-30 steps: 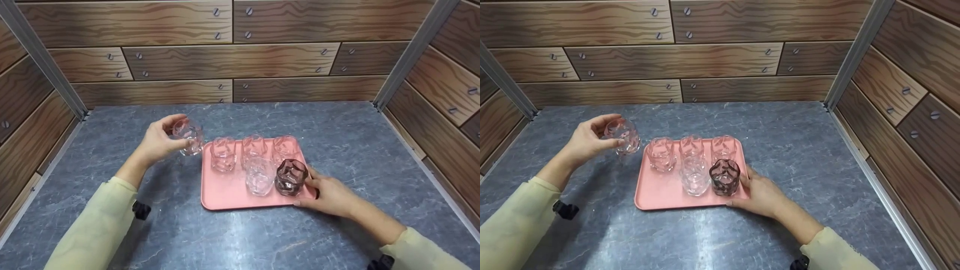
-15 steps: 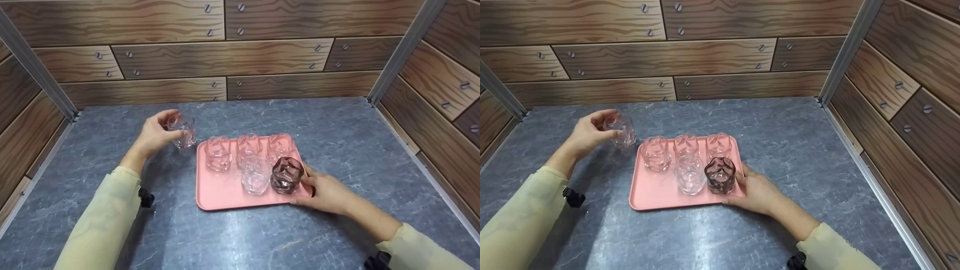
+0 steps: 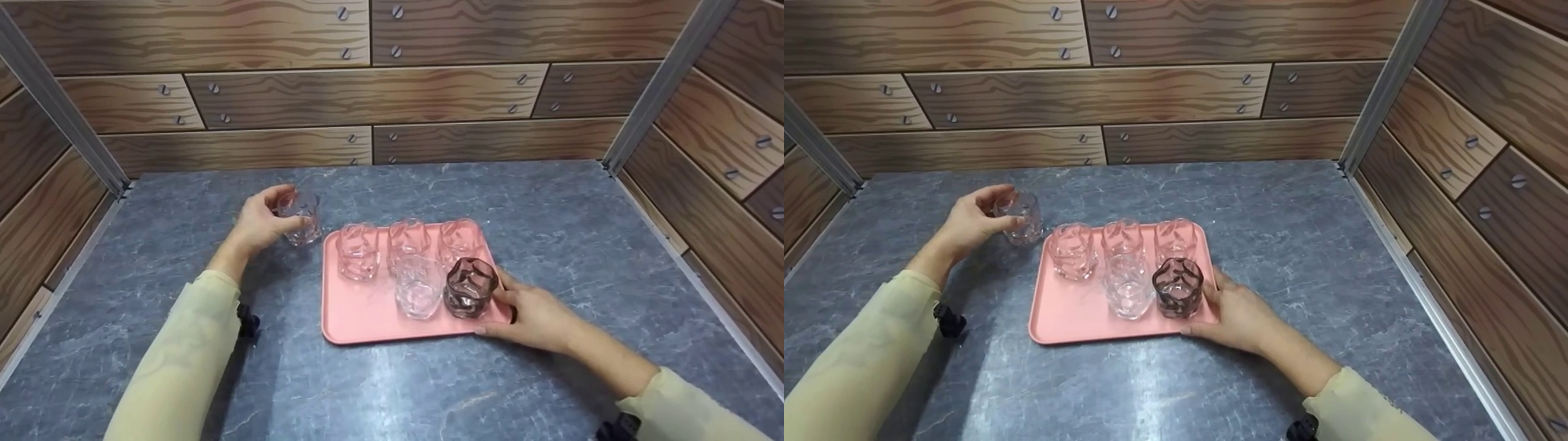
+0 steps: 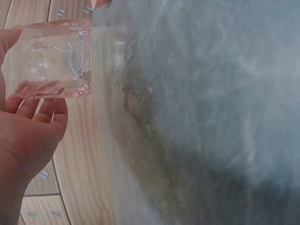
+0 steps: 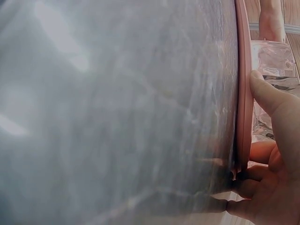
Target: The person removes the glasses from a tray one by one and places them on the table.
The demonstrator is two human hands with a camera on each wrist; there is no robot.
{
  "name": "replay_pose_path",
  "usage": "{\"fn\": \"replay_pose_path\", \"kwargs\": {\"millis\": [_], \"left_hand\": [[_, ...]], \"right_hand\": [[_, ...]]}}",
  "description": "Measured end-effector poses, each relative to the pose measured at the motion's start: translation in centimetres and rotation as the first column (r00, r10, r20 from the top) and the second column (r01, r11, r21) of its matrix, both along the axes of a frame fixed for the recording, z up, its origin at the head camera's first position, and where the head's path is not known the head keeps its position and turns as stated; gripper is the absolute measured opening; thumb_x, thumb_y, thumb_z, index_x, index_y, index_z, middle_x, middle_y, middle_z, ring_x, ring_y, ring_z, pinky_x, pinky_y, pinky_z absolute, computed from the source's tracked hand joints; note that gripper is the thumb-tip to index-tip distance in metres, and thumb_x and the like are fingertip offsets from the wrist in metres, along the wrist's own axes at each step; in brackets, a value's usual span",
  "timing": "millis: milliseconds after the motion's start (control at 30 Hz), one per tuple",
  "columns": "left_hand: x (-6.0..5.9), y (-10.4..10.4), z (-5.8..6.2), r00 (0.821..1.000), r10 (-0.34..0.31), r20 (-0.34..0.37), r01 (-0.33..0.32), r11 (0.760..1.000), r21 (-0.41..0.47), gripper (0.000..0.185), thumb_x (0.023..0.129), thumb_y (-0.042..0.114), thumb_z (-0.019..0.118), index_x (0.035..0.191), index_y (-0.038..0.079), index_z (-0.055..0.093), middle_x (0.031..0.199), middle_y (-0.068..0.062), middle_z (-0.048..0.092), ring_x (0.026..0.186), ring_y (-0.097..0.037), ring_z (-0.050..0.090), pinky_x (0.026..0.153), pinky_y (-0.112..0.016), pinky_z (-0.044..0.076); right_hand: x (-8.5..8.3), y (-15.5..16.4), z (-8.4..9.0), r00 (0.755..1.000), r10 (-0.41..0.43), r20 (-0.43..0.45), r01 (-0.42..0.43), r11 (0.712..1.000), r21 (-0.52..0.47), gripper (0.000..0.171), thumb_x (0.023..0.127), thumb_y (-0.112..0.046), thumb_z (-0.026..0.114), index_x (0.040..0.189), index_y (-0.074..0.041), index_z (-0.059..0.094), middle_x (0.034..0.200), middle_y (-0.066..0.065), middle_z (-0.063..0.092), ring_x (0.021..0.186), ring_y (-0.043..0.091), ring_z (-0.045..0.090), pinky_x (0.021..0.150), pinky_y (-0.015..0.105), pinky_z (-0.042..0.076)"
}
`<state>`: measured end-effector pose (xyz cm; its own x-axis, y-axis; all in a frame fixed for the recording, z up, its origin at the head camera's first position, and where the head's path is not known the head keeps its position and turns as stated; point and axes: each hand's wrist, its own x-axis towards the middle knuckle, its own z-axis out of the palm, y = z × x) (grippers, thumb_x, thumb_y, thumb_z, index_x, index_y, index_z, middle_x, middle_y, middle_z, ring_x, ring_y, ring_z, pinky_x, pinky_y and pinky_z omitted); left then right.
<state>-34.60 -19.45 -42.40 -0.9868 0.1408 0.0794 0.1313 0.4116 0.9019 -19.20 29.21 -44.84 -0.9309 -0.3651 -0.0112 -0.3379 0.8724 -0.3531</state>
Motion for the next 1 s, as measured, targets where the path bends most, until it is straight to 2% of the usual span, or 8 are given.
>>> {"fn": "replay_pose_path", "kwargs": {"millis": [233, 433, 867, 1000], "left_hand": [[-0.1, 0.0, -0.7, 1.0, -0.005, -0.018, 0.005, 1.0, 0.006, 0.084, 0.084, 0.016, 0.089, 0.156, 0.0, 0.048, 0.153, -0.019, 0.056, 0.139, -0.035, 0.051, 0.118, -0.048, 0.043], [-0.1, 0.0, -1.1, 1.0, -0.002, -0.008, 0.002, 1.0, 0.018, 0.082, 0.085, 0.013, 0.087, 0.156, 0.0, 0.048, 0.153, -0.019, 0.056, 0.138, -0.035, 0.052, 0.118, -0.048, 0.043], [-0.1, -0.2, -1.3, 1.0, -0.021, 0.001, 0.021, 1.0, 0.022, 0.084, 0.087, 0.013, 0.086, 0.158, -0.001, 0.044, 0.156, -0.02, 0.053, 0.141, -0.036, 0.05, 0.12, -0.049, 0.04], [0.1, -0.1, -1.2, 1.0, -0.022, 0.003, 0.022, 1.0, 0.011, 0.088, 0.087, 0.015, 0.086, 0.161, 0.001, 0.04, 0.161, -0.021, 0.046, 0.147, -0.037, 0.045, 0.122, -0.049, 0.037]], "right_hand": [[-0.1, 0.1, -0.1, 0.998, 0.045, -0.044, -0.047, 0.998, -0.031, 0.099, 0.086, -0.075, 0.073, 0.146, 0.003, 0.06, 0.163, 0.026, 0.039, 0.131, 0.054, 0.056, 0.108, 0.063, 0.048], [-0.1, 0.1, 0.0, 0.998, 0.041, -0.038, -0.042, 0.999, -0.021, 0.1, 0.085, -0.077, 0.072, 0.146, 0.002, 0.06, 0.162, 0.026, 0.04, 0.131, 0.055, 0.056, 0.108, 0.064, 0.048], [0.0, 0.0, -0.1, 1.0, 0.022, -0.019, -0.022, 1.0, -0.008, 0.101, 0.085, -0.077, 0.072, 0.145, 0.003, 0.06, 0.162, 0.028, 0.038, 0.129, 0.056, 0.056, 0.107, 0.066, 0.048], [-0.1, 0.1, -0.1, 1.0, 0.019, -0.011, -0.019, 1.0, -0.007, 0.101, 0.085, -0.078, 0.071, 0.144, 0.004, 0.061, 0.163, 0.028, 0.037, 0.131, 0.057, 0.055, 0.108, 0.067, 0.047]]}}
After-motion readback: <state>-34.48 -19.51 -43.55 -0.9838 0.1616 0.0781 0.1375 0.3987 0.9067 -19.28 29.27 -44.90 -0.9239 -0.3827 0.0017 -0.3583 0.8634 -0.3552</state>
